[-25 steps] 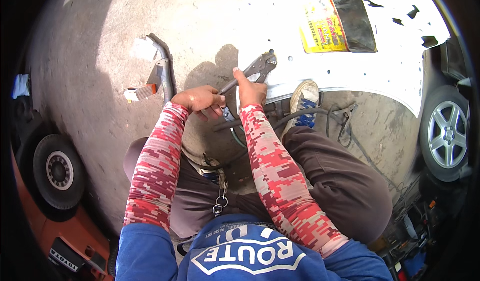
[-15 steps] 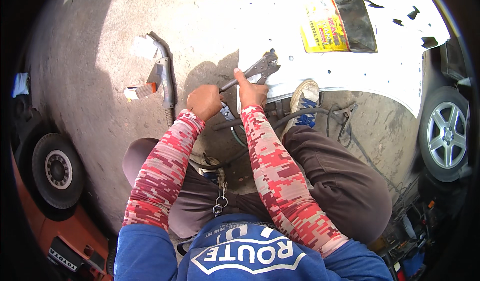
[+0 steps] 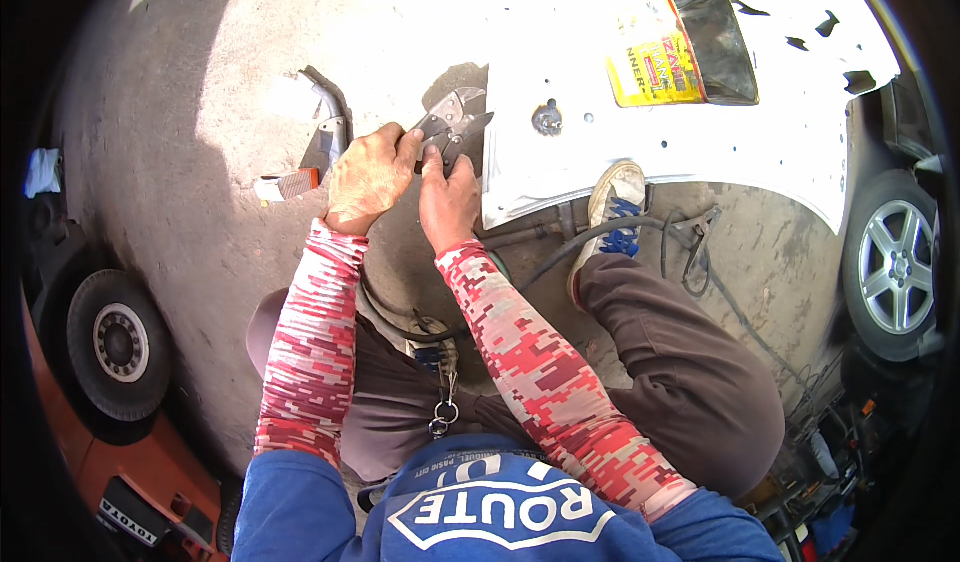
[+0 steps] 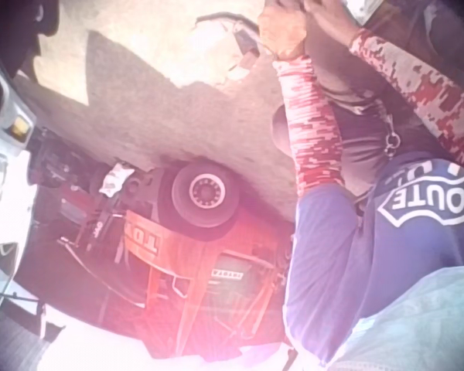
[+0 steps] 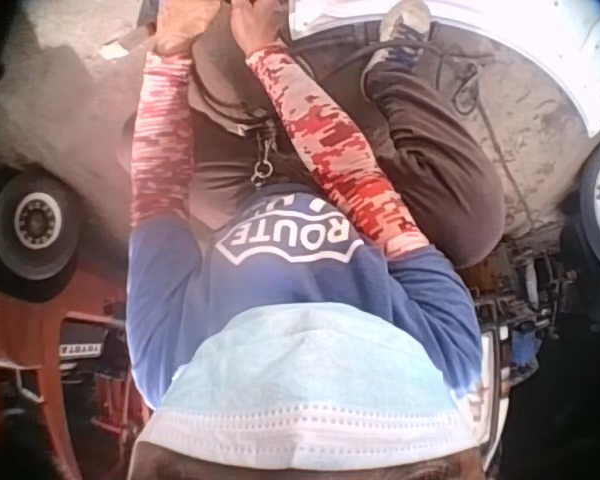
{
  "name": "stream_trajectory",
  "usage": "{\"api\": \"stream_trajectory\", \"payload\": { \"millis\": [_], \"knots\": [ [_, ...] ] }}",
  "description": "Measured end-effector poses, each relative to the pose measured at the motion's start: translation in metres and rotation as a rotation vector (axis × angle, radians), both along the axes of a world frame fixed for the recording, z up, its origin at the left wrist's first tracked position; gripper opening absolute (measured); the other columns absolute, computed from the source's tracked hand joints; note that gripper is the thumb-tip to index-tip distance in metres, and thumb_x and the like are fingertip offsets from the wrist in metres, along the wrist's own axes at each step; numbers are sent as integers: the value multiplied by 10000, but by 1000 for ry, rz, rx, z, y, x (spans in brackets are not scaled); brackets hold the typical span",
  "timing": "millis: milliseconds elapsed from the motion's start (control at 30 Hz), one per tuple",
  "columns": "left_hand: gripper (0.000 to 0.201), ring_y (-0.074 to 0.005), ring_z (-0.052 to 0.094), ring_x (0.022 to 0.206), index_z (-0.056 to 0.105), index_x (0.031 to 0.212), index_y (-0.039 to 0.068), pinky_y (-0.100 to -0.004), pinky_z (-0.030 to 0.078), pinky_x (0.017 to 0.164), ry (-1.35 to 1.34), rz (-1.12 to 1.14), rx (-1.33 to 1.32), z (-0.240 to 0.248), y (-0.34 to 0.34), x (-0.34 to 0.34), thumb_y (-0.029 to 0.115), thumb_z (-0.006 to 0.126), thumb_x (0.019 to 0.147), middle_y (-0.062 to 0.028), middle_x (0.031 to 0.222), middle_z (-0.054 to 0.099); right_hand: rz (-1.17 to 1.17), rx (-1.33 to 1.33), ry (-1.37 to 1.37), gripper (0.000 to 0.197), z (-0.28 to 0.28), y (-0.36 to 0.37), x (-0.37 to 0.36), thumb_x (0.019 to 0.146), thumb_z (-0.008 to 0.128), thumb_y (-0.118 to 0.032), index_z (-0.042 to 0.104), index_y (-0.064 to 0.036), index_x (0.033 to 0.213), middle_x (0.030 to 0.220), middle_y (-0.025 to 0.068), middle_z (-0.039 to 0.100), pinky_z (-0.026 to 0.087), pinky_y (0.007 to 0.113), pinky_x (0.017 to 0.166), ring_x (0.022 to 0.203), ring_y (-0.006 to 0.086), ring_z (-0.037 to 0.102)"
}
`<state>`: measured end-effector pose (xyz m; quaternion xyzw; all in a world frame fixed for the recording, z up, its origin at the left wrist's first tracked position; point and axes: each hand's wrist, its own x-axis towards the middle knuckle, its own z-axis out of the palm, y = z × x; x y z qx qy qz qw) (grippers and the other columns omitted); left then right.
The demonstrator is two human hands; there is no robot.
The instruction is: The person is repairing a white car part, likely a bumper, using pliers and a welding tool. They are seen adjusting and welding the part while sitting on the floor.
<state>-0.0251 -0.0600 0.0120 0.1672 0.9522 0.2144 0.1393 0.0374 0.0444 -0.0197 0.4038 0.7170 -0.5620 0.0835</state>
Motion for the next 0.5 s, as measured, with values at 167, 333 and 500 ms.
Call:
{"api": "stream_trajectory", "payload": {
  "millis": [167,333,500],
  "knots": [
    [384,-428,745,814,764,917,26,-496,592,749,25,230,-125,26,-19,-4,386,650,985,-244,810,730,3,11,190,623,18,-20,-1,909,772,-292,487,1,1381,1468,307,509,407,525,1101,1359,466,498],
    [369,-409,755,831,790,932,39,-483,595,763,-167,13,-196,65,-30,-7,385,662,947,-223,833,744,569,529,470,724,54,6,5,748,857,-275,571,-93,1387,1468,189,519,172,609,1258,1519,388,333],
    [296,-340,738,739,759,1021,-22,-436,600,695,-371,-83,-12,99,3,-6,198,574,950,-207,864,737,1015,521,414,529,96,72,16,712,870,-430,686,-51,1032,1126,150,684,418,502,1032,1177,357,608]
  ]
}}
